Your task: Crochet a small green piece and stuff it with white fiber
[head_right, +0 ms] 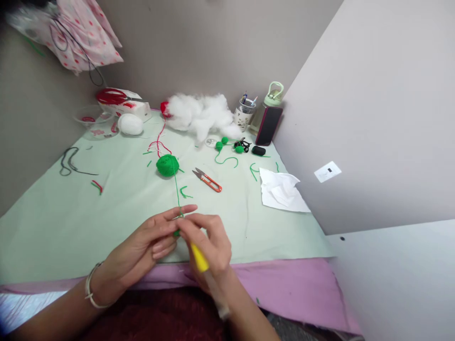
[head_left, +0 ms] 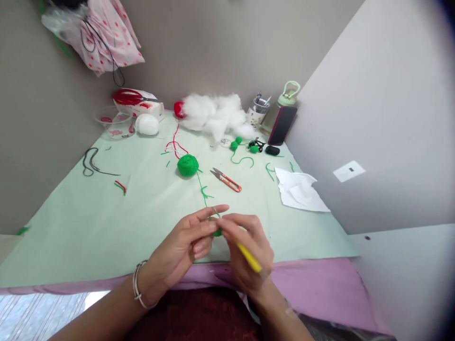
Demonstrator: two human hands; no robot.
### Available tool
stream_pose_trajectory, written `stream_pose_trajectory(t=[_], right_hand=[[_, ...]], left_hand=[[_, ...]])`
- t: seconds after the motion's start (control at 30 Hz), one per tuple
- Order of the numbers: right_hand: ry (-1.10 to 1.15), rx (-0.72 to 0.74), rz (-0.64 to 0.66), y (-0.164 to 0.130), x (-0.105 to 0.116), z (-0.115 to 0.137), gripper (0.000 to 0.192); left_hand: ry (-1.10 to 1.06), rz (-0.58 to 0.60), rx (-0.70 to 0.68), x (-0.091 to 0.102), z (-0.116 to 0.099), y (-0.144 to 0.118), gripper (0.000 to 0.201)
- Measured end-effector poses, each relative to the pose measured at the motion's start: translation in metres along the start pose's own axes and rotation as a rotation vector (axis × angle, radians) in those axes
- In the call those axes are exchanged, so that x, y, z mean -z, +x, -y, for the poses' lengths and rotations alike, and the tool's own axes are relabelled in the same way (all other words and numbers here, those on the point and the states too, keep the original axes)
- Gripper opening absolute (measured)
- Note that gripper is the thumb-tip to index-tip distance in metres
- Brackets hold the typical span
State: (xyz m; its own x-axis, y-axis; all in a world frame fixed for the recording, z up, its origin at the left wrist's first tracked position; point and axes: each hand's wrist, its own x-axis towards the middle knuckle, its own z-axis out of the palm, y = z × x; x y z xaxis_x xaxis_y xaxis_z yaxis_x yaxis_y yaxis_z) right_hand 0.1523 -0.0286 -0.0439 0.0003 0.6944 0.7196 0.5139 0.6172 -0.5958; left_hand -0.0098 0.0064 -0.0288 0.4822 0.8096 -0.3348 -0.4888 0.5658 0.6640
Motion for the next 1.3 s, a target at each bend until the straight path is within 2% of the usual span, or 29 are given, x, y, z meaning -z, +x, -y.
stream_pose_trajectory(t=[0.1, 0.17, 0.3, 0.5, 0.63, 0.9, 1.0, 1.07, 1.17, 1.23, 1.3], right_hand=[[0.219, -0.242, -0.107, 0.006, 0.002, 0.0, 0.024], [0.354, -0.34, -0.11, 0.009, 0.002, -0.001, 0.02], [0.455, -0.398, -0.037, 0.01, 0.0, -0.005, 0.016], [0.605, -0.545, -0.057, 0.008, 0.004, -0.011, 0.02], [0.469, -0.459, -0.021, 0.008, 0.008, -0.005, 0.023], [0.097, -0.021, 0.122, 0.003, 0.011, 0.001, 0.029], [-0.081, 0.15, 0.152, 0.0, 0.008, -0.003, 0.035], [-0.173, 0.221, 0.157, -0.004, 0.006, -0.005, 0.04], [-0.161, 0.169, 0.108, -0.007, 0.006, -0.005, 0.04], [-0.011, 0.032, 0.035, -0.006, 0.007, -0.003, 0.035], [0.182, -0.134, -0.047, -0.002, 0.007, -0.001, 0.03]], left_hand=[[-0.042, -0.007, -0.02, 0.0, -0.005, 0.001, 0.034], [0.011, -0.019, -0.073, -0.002, -0.005, 0.001, 0.034], [0.215, 0.006, -0.159, -0.004, -0.001, -0.001, 0.033], [0.356, -0.02, -0.194, 0.002, 0.0, -0.003, 0.034], [0.429, -0.052, -0.231, 0.005, 0.002, -0.004, 0.034], [0.591, -0.175, -0.379, 0.002, 0.006, -0.005, 0.031], [0.569, -0.206, -0.386, 0.002, 0.008, -0.005, 0.034], [0.485, -0.175, -0.34, 0.001, 0.008, -0.005, 0.041], [0.255, -0.044, -0.139, 0.001, 0.004, -0.004, 0.052], [0.116, 0.013, -0.031, 0.001, 0.0, -0.003, 0.05], [0.059, 0.011, -0.029, 0.001, -0.004, -0.003, 0.043]])
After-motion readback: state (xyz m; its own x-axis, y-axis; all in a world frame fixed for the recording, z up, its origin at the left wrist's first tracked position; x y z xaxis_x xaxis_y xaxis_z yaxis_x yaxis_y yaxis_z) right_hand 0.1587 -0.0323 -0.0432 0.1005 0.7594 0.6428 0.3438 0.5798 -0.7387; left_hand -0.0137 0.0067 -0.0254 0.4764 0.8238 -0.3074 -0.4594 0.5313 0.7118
